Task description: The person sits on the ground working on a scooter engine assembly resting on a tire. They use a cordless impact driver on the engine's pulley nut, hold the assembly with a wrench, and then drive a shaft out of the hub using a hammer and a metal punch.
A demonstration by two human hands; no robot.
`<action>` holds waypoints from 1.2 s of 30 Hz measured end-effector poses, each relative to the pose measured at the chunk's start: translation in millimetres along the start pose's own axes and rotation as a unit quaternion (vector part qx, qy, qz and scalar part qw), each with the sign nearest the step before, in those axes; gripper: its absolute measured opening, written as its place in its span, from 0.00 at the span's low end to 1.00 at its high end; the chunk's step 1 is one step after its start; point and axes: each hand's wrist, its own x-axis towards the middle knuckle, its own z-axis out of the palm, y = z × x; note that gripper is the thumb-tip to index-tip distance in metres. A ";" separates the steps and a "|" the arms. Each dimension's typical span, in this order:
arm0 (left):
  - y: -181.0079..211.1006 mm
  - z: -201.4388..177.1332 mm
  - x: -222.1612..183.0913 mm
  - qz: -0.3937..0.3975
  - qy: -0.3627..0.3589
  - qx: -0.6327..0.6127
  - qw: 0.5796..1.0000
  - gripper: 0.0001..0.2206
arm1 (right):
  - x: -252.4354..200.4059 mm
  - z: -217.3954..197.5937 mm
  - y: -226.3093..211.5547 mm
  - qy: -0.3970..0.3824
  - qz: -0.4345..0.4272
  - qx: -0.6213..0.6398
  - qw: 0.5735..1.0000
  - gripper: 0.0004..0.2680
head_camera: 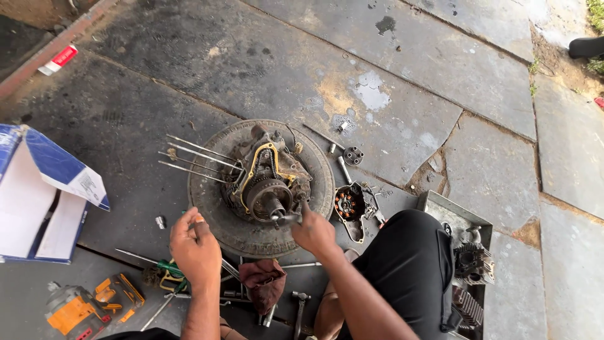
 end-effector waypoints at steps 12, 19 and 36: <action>2.6 -2.9 -0.9 0.001 0.009 -0.029 1.000 0.12 | -34.7 45.1 -11.9 0.140 -0.275 0.071 0.948 0.21; 10.4 3.0 -2.0 -0.064 -0.050 0.007 0.997 0.13 | -45.8 14.4 -37.9 0.213 -0.290 0.178 0.916 0.12; -22.6 45.7 -23.4 0.043 -0.193 0.217 0.956 0.15 | -10.3 -69.3 -82.0 0.093 -0.466 0.013 0.880 0.26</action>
